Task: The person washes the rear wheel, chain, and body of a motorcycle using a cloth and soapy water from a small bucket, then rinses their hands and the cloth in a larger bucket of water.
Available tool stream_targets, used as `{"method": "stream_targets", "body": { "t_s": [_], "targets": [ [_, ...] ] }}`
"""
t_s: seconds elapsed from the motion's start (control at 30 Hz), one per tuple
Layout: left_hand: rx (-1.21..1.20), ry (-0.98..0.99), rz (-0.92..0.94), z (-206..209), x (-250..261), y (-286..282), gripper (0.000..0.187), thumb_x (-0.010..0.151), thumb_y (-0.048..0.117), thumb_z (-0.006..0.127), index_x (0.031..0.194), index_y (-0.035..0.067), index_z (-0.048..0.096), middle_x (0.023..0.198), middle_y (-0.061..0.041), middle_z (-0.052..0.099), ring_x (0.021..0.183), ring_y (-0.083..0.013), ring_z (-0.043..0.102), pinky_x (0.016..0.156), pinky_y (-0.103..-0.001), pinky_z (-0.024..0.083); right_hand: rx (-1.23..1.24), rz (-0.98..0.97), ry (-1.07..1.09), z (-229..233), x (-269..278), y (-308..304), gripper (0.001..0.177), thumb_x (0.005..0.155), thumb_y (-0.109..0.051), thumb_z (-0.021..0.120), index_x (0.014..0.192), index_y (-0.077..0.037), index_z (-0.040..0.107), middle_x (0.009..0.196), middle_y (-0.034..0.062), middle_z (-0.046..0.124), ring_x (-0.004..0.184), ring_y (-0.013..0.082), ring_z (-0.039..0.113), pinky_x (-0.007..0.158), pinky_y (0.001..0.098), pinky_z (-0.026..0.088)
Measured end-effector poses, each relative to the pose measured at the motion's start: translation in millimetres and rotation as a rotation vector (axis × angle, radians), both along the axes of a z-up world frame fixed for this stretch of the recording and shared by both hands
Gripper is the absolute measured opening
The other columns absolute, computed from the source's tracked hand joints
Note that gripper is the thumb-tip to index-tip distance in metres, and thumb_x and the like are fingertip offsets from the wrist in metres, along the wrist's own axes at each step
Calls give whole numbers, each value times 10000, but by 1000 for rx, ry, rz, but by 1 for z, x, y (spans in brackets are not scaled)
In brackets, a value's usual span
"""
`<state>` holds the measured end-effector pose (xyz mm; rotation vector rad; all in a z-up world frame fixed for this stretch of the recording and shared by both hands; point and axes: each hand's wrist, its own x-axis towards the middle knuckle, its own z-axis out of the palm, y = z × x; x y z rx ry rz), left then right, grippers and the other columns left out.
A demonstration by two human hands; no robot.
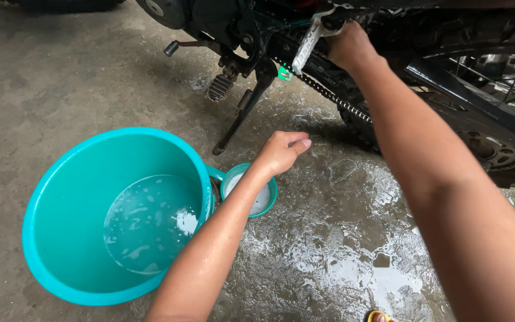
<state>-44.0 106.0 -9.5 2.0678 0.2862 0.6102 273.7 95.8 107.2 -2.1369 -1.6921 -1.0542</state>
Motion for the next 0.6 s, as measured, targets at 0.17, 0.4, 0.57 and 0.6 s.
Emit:
{"method": "stream_targets", "body": {
  "t_s": [0.17,0.4,0.57,0.6],
  "targets": [
    [-57,17,-8,-6,6,3,438,924,318,695,1259,37,699,1220,-185,741,1126,-279,734,959,-366,548,-150,-106,90,-15,12,0,217,950,-37,520,1010,20,721,1028,232,729,1005,377,688,925,463,531],
    [-28,-69,-9,-5,26,-10,438,930,286,699,1277,20,680,1195,-190,759,1138,-272,738,954,-353,548,-53,-87,-318,-23,-39,-40,596,892,-215,476,1379,121,544,1438,342,543,1363,401,514,1155,407,363],
    [-289,-75,136,30,35,-48,654,924,223,676,1526,99,454,1456,-194,587,1363,-255,573,1049,-343,481,-208,-131,-259,-15,-117,-114,614,969,-296,452,1507,-2,466,1587,263,361,1482,422,338,1198,533,248],
    [-279,-89,109,39,39,-58,654,924,223,676,1526,99,454,1456,-194,587,1363,-255,573,1049,-343,481,-250,-124,-288,-8,-128,-128,644,942,-321,468,1527,-53,458,1589,257,312,1484,424,298,1196,545,227]
  ]
}}
